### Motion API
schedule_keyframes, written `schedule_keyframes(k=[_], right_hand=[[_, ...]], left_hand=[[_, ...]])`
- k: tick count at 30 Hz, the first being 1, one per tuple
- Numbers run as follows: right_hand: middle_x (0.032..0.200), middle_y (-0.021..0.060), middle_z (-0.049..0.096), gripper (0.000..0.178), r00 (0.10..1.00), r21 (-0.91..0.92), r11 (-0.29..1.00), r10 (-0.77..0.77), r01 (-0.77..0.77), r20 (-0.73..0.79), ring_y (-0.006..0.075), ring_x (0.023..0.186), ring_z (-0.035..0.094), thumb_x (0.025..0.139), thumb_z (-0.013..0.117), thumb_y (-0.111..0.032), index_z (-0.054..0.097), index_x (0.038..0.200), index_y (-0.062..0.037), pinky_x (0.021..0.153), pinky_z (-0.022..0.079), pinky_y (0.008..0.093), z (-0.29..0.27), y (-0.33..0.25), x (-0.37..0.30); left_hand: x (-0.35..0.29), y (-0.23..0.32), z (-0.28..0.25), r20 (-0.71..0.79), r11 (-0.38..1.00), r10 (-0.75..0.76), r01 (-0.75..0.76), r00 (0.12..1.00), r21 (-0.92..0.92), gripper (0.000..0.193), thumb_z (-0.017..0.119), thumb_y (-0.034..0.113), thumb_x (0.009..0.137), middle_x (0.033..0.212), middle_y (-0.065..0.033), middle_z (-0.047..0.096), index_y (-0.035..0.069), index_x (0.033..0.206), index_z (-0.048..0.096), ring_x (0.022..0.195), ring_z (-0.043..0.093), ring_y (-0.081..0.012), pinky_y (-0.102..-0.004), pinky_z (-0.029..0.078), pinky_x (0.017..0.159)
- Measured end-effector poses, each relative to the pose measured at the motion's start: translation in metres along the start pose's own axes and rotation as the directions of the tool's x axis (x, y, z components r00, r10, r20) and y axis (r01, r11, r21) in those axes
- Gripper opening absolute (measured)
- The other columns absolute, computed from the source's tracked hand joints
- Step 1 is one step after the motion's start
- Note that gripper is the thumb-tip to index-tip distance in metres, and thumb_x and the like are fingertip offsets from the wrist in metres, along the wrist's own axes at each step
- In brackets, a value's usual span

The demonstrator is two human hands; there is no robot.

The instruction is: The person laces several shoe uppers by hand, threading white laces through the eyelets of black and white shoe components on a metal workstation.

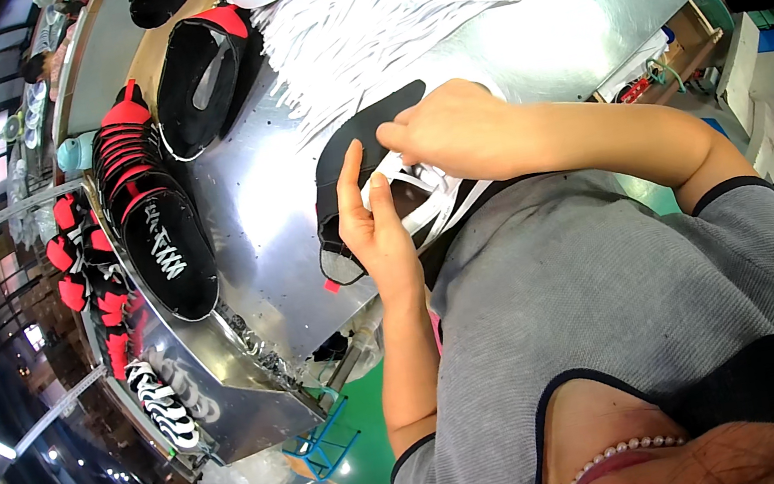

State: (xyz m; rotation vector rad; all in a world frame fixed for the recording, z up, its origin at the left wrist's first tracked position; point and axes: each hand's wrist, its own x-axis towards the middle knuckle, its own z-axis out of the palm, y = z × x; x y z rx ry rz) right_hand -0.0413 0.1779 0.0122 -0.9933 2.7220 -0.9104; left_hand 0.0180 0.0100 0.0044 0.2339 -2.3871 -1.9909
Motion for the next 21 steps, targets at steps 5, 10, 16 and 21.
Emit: schedule_keyframes(k=[5, 10, 16, 21], right_hand=[[0.081, 0.0101, 0.069, 0.012, 0.987, 0.089, 0.985, 0.141, -0.147, 0.072, 0.0296, 0.079, 0.068, 0.09, 0.059, -0.013, 0.059, 0.096, -0.0035, 0.065, 0.05, 0.0414, -0.026, 0.0, -0.013], [0.077, 0.0113, 0.068, 0.019, 0.994, 0.043, 0.994, 0.104, -0.105, 0.009, 0.03, 0.08, 0.068, 0.094, 0.059, -0.021, 0.062, 0.089, -0.0034, 0.066, 0.05, 0.0419, -0.051, 0.0, -0.033], [0.084, 0.0074, 0.069, 0.018, 0.921, 0.305, 0.949, 0.187, -0.079, -0.342, 0.0279, 0.072, 0.065, 0.096, 0.058, -0.023, 0.066, 0.098, -0.0068, 0.065, 0.051, 0.0388, -0.017, 0.028, -0.019], [0.084, 0.0066, 0.069, 0.017, 0.879, 0.417, 0.903, 0.28, -0.104, -0.386, 0.0233, 0.069, 0.065, 0.096, 0.06, -0.021, 0.067, 0.104, -0.0078, 0.061, 0.05, 0.0334, 0.017, 0.032, -0.009]], left_hand=[[0.003, 0.007, 0.002, 0.031, 0.998, -0.058, 0.058, 0.998, 0.025, 0.037, 0.057, 0.009, 0.098, 0.114, -0.0044, 0.065, 0.001, 0.134, 0.056, 0.074, 0.051, -0.0027, -0.019, 0.042, 0.065], [0.006, 0.01, 0.009, -0.029, 0.993, 0.007, -0.003, 1.0, 0.119, 0.041, 0.07, 0.008, 0.089, 0.118, -0.0088, 0.065, 0.0, 0.129, 0.06, 0.096, 0.062, -0.0117, -0.025, 0.049, 0.085], [0.015, 0.026, 0.012, -0.026, 0.986, -0.164, 0.164, 0.986, -0.022, 0.04, 0.07, 0.003, 0.088, 0.116, -0.0097, 0.065, -0.001, 0.127, 0.061, 0.097, 0.062, -0.0125, -0.0252, 0.051, 0.085], [0.016, 0.018, 0.018, -0.059, 0.997, -0.082, 0.081, 0.995, -0.014, 0.047, 0.065, -0.002, 0.09, 0.108, -0.0108, 0.067, 0.0, 0.135, 0.052, 0.09, 0.064, -0.0121, -0.0242, 0.053, 0.078]])
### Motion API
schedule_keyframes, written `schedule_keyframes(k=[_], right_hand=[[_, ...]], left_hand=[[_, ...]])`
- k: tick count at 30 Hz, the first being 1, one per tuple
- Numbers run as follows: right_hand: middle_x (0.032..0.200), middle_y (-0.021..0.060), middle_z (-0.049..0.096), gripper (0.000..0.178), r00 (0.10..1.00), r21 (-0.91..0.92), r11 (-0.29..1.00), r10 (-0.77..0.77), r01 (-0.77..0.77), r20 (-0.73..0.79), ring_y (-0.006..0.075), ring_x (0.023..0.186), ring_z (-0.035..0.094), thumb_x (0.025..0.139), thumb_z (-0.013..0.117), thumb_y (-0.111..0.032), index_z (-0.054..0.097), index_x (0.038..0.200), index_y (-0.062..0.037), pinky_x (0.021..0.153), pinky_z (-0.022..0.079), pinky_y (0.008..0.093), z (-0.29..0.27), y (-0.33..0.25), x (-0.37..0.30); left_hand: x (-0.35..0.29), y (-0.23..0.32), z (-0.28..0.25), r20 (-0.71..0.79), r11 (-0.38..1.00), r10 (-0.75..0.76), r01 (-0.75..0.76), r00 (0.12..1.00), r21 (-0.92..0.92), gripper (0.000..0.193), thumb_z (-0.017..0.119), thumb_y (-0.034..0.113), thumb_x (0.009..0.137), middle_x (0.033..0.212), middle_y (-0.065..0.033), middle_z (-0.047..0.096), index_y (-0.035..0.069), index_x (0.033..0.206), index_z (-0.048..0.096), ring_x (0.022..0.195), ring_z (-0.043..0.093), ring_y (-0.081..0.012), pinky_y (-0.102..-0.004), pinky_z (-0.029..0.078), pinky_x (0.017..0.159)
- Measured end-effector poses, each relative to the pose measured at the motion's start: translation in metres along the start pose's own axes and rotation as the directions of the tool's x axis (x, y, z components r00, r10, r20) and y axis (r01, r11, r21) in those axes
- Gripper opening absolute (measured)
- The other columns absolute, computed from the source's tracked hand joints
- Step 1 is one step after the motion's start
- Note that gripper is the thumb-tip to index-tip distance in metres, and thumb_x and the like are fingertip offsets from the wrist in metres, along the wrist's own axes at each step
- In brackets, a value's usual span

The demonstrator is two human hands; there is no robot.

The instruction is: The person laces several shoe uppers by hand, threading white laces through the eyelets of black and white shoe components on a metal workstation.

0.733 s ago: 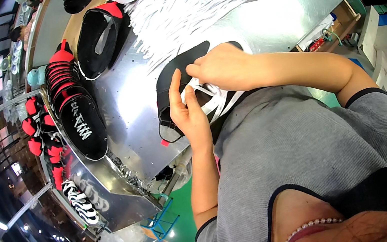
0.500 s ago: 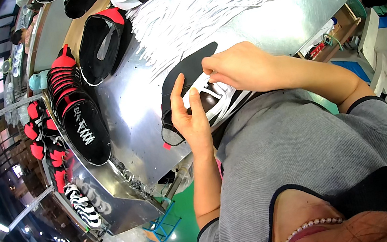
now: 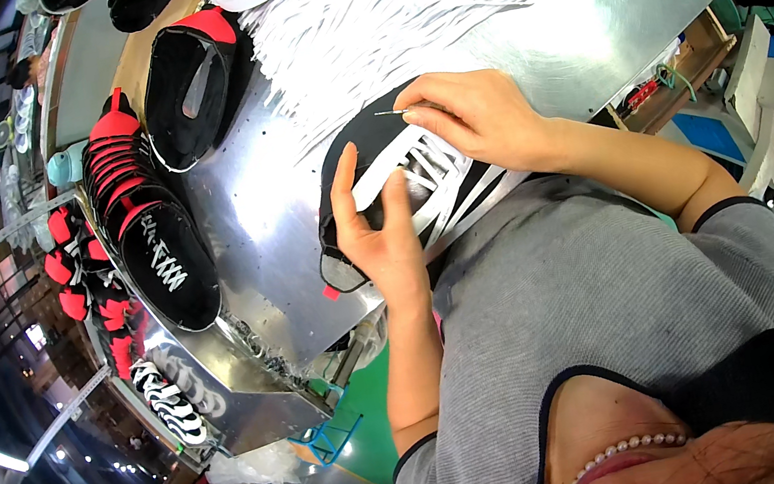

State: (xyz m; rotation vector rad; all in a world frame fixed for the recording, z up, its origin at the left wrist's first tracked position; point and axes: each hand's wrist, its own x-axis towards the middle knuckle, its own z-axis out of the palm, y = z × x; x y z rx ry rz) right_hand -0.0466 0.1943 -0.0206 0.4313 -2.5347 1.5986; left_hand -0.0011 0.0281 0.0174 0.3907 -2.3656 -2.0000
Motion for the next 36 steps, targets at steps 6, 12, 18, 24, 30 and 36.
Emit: schedule_keyframes(k=[6, 12, 18, 24, 30, 36], right_hand=[[0.082, 0.0051, 0.069, 0.016, 1.0, 0.03, 1.0, 0.008, -0.009, 0.021, 0.0198, 0.065, 0.064, 0.095, 0.062, -0.019, 0.067, 0.105, -0.0086, 0.059, 0.048, 0.0299, -0.001, 0.0, 0.003], [0.08, 0.0044, 0.068, 0.016, 0.999, 0.01, 1.0, -0.004, 0.003, 0.034, 0.0184, 0.063, 0.063, 0.094, 0.063, -0.021, 0.067, 0.105, -0.0099, 0.057, 0.047, 0.0303, 0.003, 0.002, 0.0], [0.081, 0.0041, 0.069, 0.017, 1.0, -0.044, 0.999, -0.006, 0.006, 0.003, 0.018, 0.062, 0.063, 0.092, 0.064, -0.022, 0.068, 0.104, -0.0102, 0.056, 0.047, 0.0299, 0.004, 0.0, 0.001], [0.075, 0.0048, 0.064, 0.024, 0.986, 0.221, 0.963, 0.164, -0.156, -0.015, 0.0187, 0.059, 0.059, 0.086, 0.069, -0.01, 0.069, 0.109, -0.0113, 0.052, 0.045, 0.0294, 0.004, 0.006, 0.002], [0.07, 0.0006, 0.053, 0.023, 0.868, -0.027, 0.868, -0.493, 0.495, 0.062, 0.0188, 0.058, 0.056, 0.072, 0.073, -0.005, 0.068, 0.093, -0.0133, 0.048, 0.042, 0.0317, 0.002, -0.002, -0.003], [0.07, 0.0025, 0.055, 0.016, 0.912, 0.211, 0.909, -0.39, 0.359, 0.128, 0.0206, 0.06, 0.058, 0.073, 0.07, -0.004, 0.066, 0.087, -0.0111, 0.049, 0.043, 0.0334, -0.003, -0.01, -0.001]], left_hand=[[0.011, -0.014, 0.004, -0.047, 0.971, 0.128, -0.116, 0.991, 0.209, 0.066, 0.069, -0.003, 0.081, 0.13, -0.0165, 0.052, 0.0, 0.141, 0.039, 0.114, 0.056, -0.0236, -0.0345, 0.045, 0.098], [0.013, -0.007, 0.014, -0.06, 0.929, 0.178, -0.148, 0.982, 0.34, 0.075, 0.068, -0.001, 0.081, 0.128, -0.0202, 0.053, 0.0, 0.145, 0.03, 0.111, 0.059, -0.0252, -0.0358, 0.047, 0.095], [0.015, -0.007, 0.003, 0.039, 0.951, 0.158, -0.163, 0.987, 0.263, 0.068, 0.065, -0.006, 0.082, 0.122, -0.0145, 0.056, 0.0, 0.142, 0.034, 0.105, 0.059, -0.0193, -0.0298, 0.048, 0.09], [-0.006, 0.01, -0.025, 0.313, 0.965, -0.111, 0.177, 0.943, -0.191, 0.064, 0.058, -0.017, 0.083, 0.12, -0.0111, 0.057, 0.004, 0.14, 0.038, 0.096, 0.057, -0.0106, -0.0248, 0.049, 0.084], [0.002, 0.014, -0.025, 0.314, 0.969, -0.177, 0.222, 0.933, -0.111, 0.058, 0.059, -0.01, 0.086, 0.106, -0.0081, 0.063, 0.005, 0.139, 0.041, 0.089, 0.059, -0.0099, -0.0245, 0.049, 0.082], [0.006, 0.009, -0.025, 0.296, 0.966, -0.112, 0.173, 0.949, -0.19, 0.044, 0.06, 0.011, 0.096, 0.086, -0.0074, 0.066, 0.005, 0.136, 0.044, 0.071, 0.054, -0.0071, -0.0211, 0.042, 0.063]])
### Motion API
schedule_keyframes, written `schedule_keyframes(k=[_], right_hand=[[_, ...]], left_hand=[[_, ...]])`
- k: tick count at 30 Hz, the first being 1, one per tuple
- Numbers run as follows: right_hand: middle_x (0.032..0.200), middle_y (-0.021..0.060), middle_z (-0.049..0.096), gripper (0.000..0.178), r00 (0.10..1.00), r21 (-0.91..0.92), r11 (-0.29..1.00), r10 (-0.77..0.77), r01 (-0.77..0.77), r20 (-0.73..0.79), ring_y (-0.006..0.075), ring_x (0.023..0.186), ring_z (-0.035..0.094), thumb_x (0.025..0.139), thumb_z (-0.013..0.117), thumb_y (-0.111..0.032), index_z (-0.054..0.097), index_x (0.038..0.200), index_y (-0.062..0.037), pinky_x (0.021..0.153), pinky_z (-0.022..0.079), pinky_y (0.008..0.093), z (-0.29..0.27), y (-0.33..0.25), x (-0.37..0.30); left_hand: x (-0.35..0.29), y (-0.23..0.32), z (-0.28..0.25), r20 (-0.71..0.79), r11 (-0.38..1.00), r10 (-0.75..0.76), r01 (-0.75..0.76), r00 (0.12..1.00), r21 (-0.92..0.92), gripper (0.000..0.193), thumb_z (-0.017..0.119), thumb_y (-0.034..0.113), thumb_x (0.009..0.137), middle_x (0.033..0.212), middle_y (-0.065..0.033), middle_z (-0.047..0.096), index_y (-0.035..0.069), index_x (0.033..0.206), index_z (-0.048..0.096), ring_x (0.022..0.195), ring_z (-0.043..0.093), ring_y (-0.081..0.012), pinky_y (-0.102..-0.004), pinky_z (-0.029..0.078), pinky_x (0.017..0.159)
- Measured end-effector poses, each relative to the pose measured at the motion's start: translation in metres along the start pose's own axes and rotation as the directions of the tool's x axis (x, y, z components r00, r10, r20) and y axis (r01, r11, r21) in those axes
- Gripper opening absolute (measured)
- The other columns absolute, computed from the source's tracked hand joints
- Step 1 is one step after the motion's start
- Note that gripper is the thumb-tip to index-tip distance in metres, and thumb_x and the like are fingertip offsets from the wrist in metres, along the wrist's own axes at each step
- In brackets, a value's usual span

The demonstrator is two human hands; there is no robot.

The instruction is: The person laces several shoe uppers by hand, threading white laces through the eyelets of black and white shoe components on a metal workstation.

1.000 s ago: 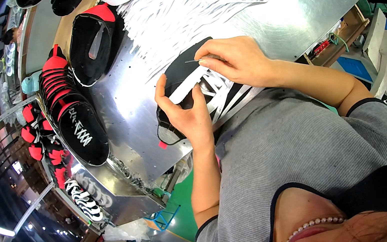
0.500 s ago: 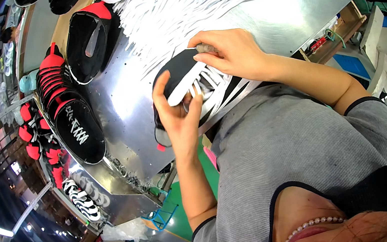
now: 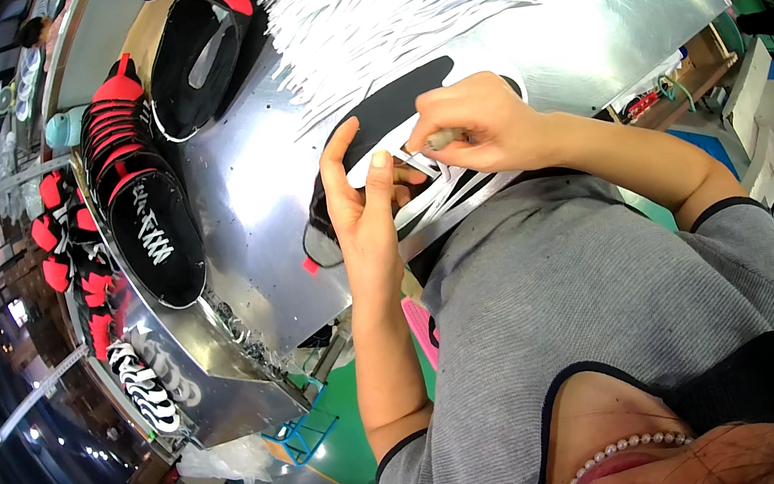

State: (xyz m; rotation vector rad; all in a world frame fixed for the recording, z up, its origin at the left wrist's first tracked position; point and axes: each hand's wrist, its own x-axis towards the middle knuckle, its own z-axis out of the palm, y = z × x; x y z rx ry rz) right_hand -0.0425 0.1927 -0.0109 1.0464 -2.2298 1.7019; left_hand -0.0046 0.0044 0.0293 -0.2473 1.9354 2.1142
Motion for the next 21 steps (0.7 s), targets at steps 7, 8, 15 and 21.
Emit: schedule_keyframes(k=[7, 8, 15, 21], right_hand=[[0.076, 0.0029, 0.06, 0.016, 0.947, 0.488, 0.873, -0.155, -0.003, 0.281, 0.0195, 0.058, 0.059, 0.078, 0.07, -0.005, 0.067, 0.093, -0.01, 0.049, 0.045, 0.0315, 0.002, -0.045, -0.011], [0.077, 0.0026, 0.061, 0.016, 0.963, 0.327, 0.945, -0.09, 0.003, 0.252, 0.0206, 0.06, 0.06, 0.077, 0.07, -0.005, 0.067, 0.093, -0.0101, 0.052, 0.046, 0.0321, 0.001, -0.038, -0.014], [0.085, 0.0029, 0.069, 0.015, 0.858, 0.334, 0.796, 0.506, -0.505, 0.092, 0.0092, 0.068, 0.059, 0.089, 0.068, -0.011, 0.07, 0.102, -0.0053, 0.062, 0.047, 0.0248, -0.01, -0.013, -0.04], [0.071, 0.0024, 0.066, 0.019, 0.739, 0.146, 0.724, 0.662, -0.674, 0.126, 0.0072, 0.065, 0.057, 0.087, 0.072, -0.021, 0.071, 0.091, -0.0025, 0.059, 0.044, 0.0254, -0.004, -0.015, -0.036]], left_hand=[[0.039, -0.003, -0.007, -0.144, 0.99, 0.041, -0.02, 0.989, 0.141, 0.031, 0.055, 0.016, 0.101, 0.089, -0.0096, 0.065, 0.002, 0.128, 0.05, 0.071, 0.061, -0.0118, -0.0243, 0.047, 0.064], [0.042, 0.002, -0.005, -0.129, 0.991, 0.033, -0.015, 0.991, 0.136, 0.031, 0.054, 0.016, 0.101, 0.09, -0.0097, 0.065, 0.002, 0.128, 0.049, 0.072, 0.061, -0.0119, -0.0246, 0.048, 0.066], [0.001, 0.014, -0.011, 0.058, 0.918, 0.107, -0.121, 0.993, 0.378, 0.053, 0.056, 0.015, 0.1, 0.11, -0.0194, 0.067, 0.002, 0.146, 0.033, 0.101, 0.066, -0.0245, -0.0349, 0.051, 0.091], [-0.021, -0.01, -0.015, 0.11, 0.62, 0.302, -0.282, 0.947, 0.732, 0.038, 0.067, 0.005, 0.089, 0.102, -0.02, 0.068, 0.001, 0.124, 0.053, 0.089, 0.068, -0.0322, -0.0373, 0.053, 0.078]])
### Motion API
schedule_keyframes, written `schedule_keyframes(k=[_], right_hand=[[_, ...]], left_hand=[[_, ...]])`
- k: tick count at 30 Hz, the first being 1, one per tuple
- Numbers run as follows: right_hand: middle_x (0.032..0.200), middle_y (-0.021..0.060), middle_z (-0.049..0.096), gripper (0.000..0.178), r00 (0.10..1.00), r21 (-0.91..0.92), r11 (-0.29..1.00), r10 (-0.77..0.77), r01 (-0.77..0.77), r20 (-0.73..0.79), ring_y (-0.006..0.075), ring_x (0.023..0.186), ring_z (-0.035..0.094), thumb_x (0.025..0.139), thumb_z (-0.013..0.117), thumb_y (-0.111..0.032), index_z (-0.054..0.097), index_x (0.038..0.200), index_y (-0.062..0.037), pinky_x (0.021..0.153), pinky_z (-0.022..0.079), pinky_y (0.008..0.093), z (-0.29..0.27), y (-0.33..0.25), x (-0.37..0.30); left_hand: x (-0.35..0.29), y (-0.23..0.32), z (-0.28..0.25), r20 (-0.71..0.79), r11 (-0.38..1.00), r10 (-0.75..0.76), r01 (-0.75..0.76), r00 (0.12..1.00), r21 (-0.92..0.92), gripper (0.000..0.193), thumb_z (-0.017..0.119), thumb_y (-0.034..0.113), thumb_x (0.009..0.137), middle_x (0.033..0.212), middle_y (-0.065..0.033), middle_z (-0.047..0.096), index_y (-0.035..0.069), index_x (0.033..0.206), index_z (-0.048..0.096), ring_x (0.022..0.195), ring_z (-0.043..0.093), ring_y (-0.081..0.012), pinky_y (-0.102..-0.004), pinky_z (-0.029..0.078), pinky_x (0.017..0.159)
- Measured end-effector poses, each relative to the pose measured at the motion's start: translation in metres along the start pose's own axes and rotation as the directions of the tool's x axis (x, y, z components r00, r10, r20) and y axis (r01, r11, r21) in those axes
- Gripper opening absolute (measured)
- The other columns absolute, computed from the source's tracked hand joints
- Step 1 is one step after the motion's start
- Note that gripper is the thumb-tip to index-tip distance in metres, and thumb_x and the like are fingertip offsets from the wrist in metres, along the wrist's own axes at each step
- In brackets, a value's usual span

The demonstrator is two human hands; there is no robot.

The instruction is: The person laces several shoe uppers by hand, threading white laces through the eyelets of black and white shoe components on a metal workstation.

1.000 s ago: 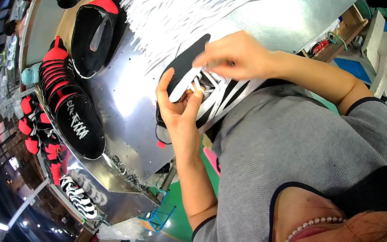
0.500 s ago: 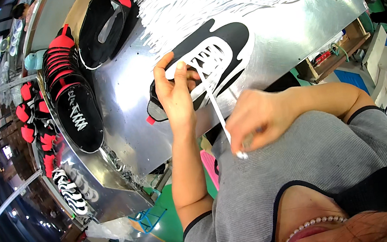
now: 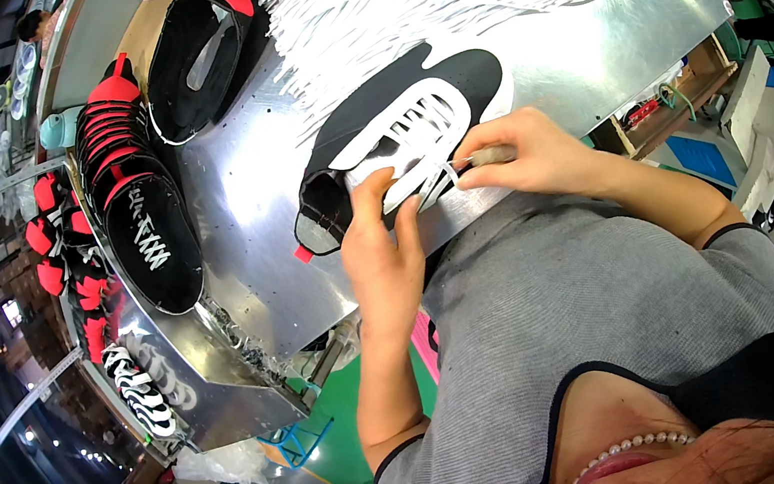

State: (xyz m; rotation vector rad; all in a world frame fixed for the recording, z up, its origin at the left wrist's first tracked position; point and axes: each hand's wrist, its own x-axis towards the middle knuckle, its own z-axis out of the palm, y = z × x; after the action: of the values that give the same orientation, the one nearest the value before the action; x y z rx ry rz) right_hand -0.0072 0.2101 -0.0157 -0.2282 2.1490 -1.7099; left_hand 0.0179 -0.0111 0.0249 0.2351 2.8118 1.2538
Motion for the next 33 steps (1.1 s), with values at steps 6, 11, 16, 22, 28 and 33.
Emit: schedule_keyframes(k=[6, 11, 16, 22, 28, 33], right_hand=[[0.075, 0.0004, 0.063, 0.017, 0.998, 0.202, 0.979, 0.043, -0.032, -0.049, 0.0044, 0.071, 0.053, 0.089, 0.072, -0.016, 0.068, 0.09, 0.0, 0.062, 0.045, 0.0235, 0.022, -0.01, 0.011], [0.068, 0.0009, 0.059, 0.016, 0.984, 0.183, 0.975, -0.103, 0.129, -0.145, 0.0054, 0.063, 0.05, 0.09, 0.07, -0.018, 0.066, 0.09, -0.0025, 0.058, 0.043, 0.0236, 0.024, -0.019, 0.02], [0.066, -0.0001, 0.056, 0.019, 0.969, 0.139, 0.978, -0.122, 0.154, -0.213, 0.0058, 0.06, 0.048, 0.09, 0.07, -0.021, 0.066, 0.087, -0.0026, 0.055, 0.04, 0.0246, 0.029, -0.016, 0.021], [0.073, 0.0063, 0.062, 0.022, 0.96, 0.05, 0.968, -0.238, 0.247, -0.146, 0.0156, 0.066, 0.057, 0.095, 0.063, -0.021, 0.055, 0.106, -0.0036, 0.062, 0.045, 0.03, 0.018, -0.008, 0.001], [0.08, 0.0147, 0.066, 0.019, 0.967, -0.095, 0.968, -0.24, 0.231, -0.09, 0.0296, 0.072, 0.066, 0.096, 0.061, -0.019, 0.053, 0.1, -0.0018, 0.065, 0.048, 0.0376, 0.006, -0.008, -0.009], [0.078, 0.0149, 0.066, 0.019, 0.979, -0.062, 0.979, -0.199, 0.195, -0.053, 0.0284, 0.068, 0.064, 0.095, 0.061, -0.018, 0.053, 0.098, -0.0012, 0.062, 0.048, 0.0378, 0.004, -0.007, -0.002]], left_hand=[[0.005, 0.003, 0.003, -0.065, 0.999, -0.006, 0.008, 0.998, 0.033, 0.022, 0.067, 0.005, 0.089, 0.088, -0.0164, 0.068, 0.002, 0.11, 0.06, 0.075, 0.066, -0.0285, -0.0355, 0.05, 0.066], [0.007, 0.002, 0.005, -0.013, 0.995, -0.03, 0.029, 0.999, -0.097, 0.022, 0.069, 0.009, 0.09, 0.087, -0.009, 0.07, 0.002, 0.11, 0.063, 0.077, 0.065, -0.0122, -0.0284, 0.051, 0.068], [0.013, 0.009, 0.011, -0.064, 0.998, -0.052, 0.053, 0.997, 0.013, 0.023, 0.073, 0.014, 0.088, 0.085, -0.0092, 0.071, 0.002, 0.104, 0.063, 0.076, 0.065, -0.0123, -0.0283, 0.05, 0.069], [0.014, 0.013, 0.018, -0.159, 0.998, -0.027, 0.036, 0.987, 0.052, 0.024, 0.076, 0.015, 0.084, 0.088, -0.0111, 0.071, 0.001, 0.1, 0.063, 0.078, 0.067, -0.0164, -0.0293, 0.051, 0.073], [0.019, 0.009, 0.021, -0.208, 0.994, 0.096, -0.082, 0.973, 0.073, 0.025, 0.074, 0.015, 0.085, 0.086, -0.0156, 0.07, 0.001, 0.102, 0.062, 0.073, 0.069, -0.029, -0.0344, 0.052, 0.065], [0.02, 0.011, 0.02, -0.166, 0.997, 0.067, -0.061, 0.984, 0.039, 0.021, 0.074, 0.011, 0.084, 0.084, -0.0157, 0.069, 0.001, 0.099, 0.064, 0.071, 0.068, -0.0297, -0.0347, 0.051, 0.063]])
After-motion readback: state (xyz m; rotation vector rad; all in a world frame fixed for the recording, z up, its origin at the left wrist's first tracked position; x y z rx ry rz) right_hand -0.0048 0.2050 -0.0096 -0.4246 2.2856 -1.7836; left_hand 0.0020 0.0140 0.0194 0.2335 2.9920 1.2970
